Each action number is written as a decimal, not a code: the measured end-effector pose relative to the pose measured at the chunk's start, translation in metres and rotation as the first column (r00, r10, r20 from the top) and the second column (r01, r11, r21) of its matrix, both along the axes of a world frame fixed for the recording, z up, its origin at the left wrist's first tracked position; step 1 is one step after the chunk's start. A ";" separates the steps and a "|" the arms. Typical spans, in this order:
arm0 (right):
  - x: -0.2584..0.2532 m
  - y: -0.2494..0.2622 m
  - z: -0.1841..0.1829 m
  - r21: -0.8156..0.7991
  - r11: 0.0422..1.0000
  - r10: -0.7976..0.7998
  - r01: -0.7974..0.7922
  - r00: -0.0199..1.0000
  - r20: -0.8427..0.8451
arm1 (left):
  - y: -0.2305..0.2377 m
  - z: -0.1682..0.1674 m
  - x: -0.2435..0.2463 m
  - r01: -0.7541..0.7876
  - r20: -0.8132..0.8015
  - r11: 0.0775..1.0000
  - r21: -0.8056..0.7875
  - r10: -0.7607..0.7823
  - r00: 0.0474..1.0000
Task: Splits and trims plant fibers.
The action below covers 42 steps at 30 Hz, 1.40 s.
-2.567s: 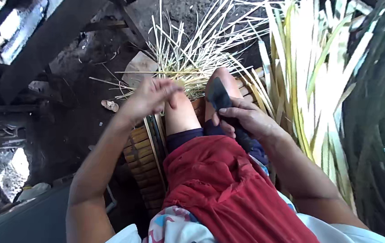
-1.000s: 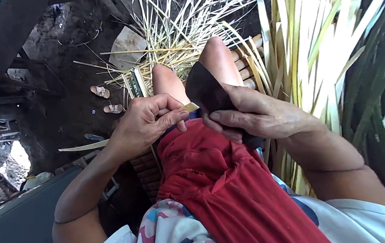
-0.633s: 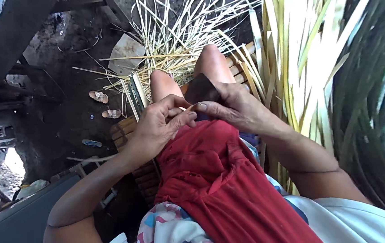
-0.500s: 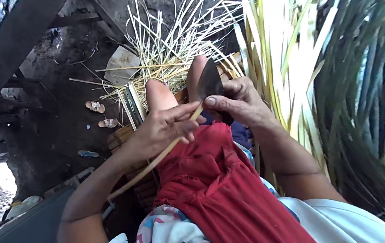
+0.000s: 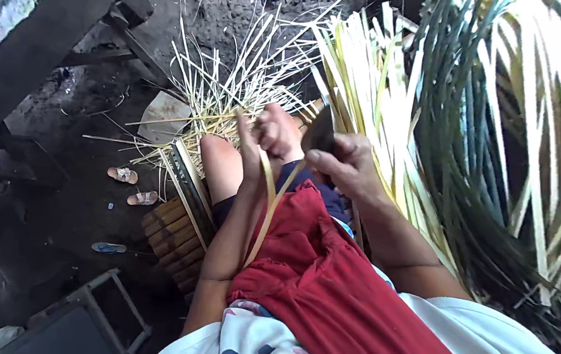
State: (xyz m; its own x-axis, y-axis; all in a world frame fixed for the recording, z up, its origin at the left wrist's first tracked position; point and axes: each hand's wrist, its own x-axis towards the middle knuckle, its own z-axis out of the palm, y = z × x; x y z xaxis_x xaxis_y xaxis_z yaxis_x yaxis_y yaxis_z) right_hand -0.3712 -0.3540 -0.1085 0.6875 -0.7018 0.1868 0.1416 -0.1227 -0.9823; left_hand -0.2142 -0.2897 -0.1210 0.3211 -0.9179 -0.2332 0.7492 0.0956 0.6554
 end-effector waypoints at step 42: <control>0.019 -0.027 -0.003 -0.243 0.964 0.022 -0.107 0.944 -0.328 | 0.039 -0.022 0.018 0.043 -0.084 0.985 0.170 -0.029 0.996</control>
